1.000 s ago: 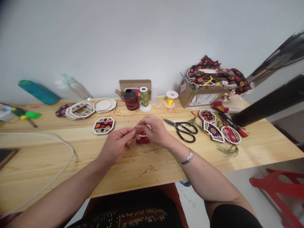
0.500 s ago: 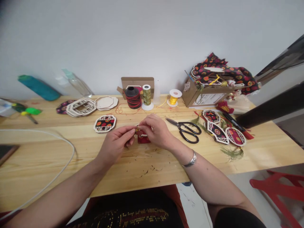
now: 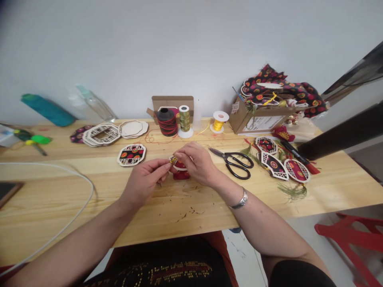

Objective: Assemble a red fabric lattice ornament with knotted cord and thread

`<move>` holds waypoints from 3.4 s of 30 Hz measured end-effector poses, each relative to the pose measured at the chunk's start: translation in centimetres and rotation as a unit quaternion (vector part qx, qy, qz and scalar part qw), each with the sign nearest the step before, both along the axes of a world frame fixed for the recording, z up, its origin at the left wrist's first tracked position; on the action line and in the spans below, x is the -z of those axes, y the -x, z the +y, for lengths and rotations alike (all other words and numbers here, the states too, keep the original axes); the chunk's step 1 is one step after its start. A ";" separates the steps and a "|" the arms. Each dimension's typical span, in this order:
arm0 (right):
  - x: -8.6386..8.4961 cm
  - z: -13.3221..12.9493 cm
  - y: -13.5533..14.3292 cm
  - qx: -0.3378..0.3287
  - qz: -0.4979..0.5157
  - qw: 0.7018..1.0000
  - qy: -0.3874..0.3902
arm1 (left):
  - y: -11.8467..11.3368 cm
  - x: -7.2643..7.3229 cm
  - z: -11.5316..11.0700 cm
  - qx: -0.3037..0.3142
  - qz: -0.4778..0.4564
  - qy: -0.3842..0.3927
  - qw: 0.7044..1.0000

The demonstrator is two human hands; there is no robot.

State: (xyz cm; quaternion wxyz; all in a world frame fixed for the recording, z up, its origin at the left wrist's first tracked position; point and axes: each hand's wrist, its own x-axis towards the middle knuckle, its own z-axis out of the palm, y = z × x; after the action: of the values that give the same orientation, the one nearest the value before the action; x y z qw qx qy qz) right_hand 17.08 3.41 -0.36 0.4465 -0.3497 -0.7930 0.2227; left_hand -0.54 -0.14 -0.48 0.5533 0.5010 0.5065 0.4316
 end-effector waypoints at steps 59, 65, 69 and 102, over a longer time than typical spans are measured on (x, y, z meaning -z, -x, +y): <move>0.3 -0.9 1.0 0.032 -0.121 0.973 -0.193 | -0.4 -0.7 -0.4 -0.098 0.144 -0.139 0.975; -0.5 -1.5 1.2 -0.038 -0.085 0.982 -0.162 | 0.1 -0.4 0.1 -0.106 0.084 -0.073 0.988; -1.2 -2.0 1.2 -0.157 -0.030 0.984 -0.076 | 0.3 0.0 0.6 -0.096 -0.008 0.006 0.995; -0.6 1.5 -2.0 0.280 -0.075 0.956 0.043 | 0.2 0.2 0.5 -0.096 -0.111 -0.018 0.989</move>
State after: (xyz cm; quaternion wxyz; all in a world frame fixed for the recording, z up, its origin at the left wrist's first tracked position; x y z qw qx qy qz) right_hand 19.07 4.96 0.27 0.4149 -0.5920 -0.6841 0.0964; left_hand -0.75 0.37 -0.67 0.5528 0.4086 0.4799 0.5451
